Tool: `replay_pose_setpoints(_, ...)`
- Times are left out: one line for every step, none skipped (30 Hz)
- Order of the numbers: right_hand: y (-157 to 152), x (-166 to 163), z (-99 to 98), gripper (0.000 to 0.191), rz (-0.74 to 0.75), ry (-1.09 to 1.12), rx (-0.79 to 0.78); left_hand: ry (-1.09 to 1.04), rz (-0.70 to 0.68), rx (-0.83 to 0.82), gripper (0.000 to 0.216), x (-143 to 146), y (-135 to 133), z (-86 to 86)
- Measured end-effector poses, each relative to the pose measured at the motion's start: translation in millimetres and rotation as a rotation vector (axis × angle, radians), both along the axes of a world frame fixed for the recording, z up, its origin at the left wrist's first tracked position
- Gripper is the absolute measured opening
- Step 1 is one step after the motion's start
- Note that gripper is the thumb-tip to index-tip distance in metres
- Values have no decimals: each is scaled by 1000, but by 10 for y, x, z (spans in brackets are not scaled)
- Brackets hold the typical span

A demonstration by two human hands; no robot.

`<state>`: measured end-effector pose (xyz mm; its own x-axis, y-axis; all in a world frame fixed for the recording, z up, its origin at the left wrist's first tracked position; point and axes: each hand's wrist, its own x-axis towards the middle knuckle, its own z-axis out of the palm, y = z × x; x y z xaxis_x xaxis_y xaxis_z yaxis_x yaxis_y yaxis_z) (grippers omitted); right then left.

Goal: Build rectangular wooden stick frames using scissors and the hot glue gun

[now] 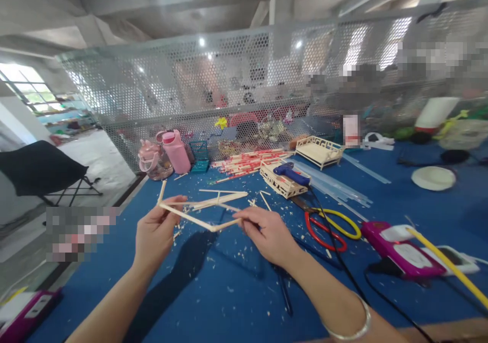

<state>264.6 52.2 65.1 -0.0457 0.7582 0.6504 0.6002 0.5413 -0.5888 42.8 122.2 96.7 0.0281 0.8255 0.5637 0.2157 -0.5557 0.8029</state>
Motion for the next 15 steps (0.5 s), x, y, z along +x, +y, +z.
replay_pose_setpoints(25, 28, -35, 24, -34, -15, 40, 47, 10, 87, 18, -11, 10, -41)
replay_pose_setpoints(54, 58, -74, 24, -64, -33, 68, 103, 10, 179, 15, -26, 15, -87)
replay_pose_setpoints(84, 90, -115, 25, -84, -53, 82, 163, -3, 274, 14, -46, 14, -132)
replay_pose_setpoints(113, 121, -155, 26, -86, -75, 84, 228, -32, 366, 13, -70, 4, -175)
replay_pose_setpoints(137, 150, -191, 28, -78, -93, 78, 295, -72, 448, 14, -97, -15, -212)
replay_pose_setpoints(155, 174, -222, 29, -61, -106, 67, 357, -115, 517, 15, -126, -44, -242)
replay_pose_setpoints(165, 192, -243, 28, -42, -115, 53, 411, -150, 573, 17, -155, -83, -263)
replay_pose_setpoints(167, 203, -255, 27, -22, -118, 41, 455, -173, 616, 18, -184, -131, -276)
replay_pose_setpoints(161, 206, -257, 25, -2, -118, 31, 492, -184, 642, 18, -211, -185, -284)
replay_pose_setpoints(149, 200, -251, 23, 16, -117, 23, 520, -184, 652, 18, -235, -243, -288)
replay_pose_setpoints(133, 186, -238, 22, 36, -116, 19, 541, -176, 644, 16, -256, -300, -293)
replay_pose_setpoints(114, 167, -221, 21, 56, -115, 17, 552, -167, 620, 15, -275, -353, -300)
replay_pose_setpoints(95, 144, -202, 21, 76, -117, 13, 551, -158, 579, 15, -291, -398, -312)
replay_pose_setpoints(76, 121, -185, 21, 95, -121, 5, 531, -141, 527, 15, -305, -432, -328)
replay_pose_setpoints(59, 100, -170, 21, 110, -124, -3, 494, -118, 466, 15, -317, -453, -349)
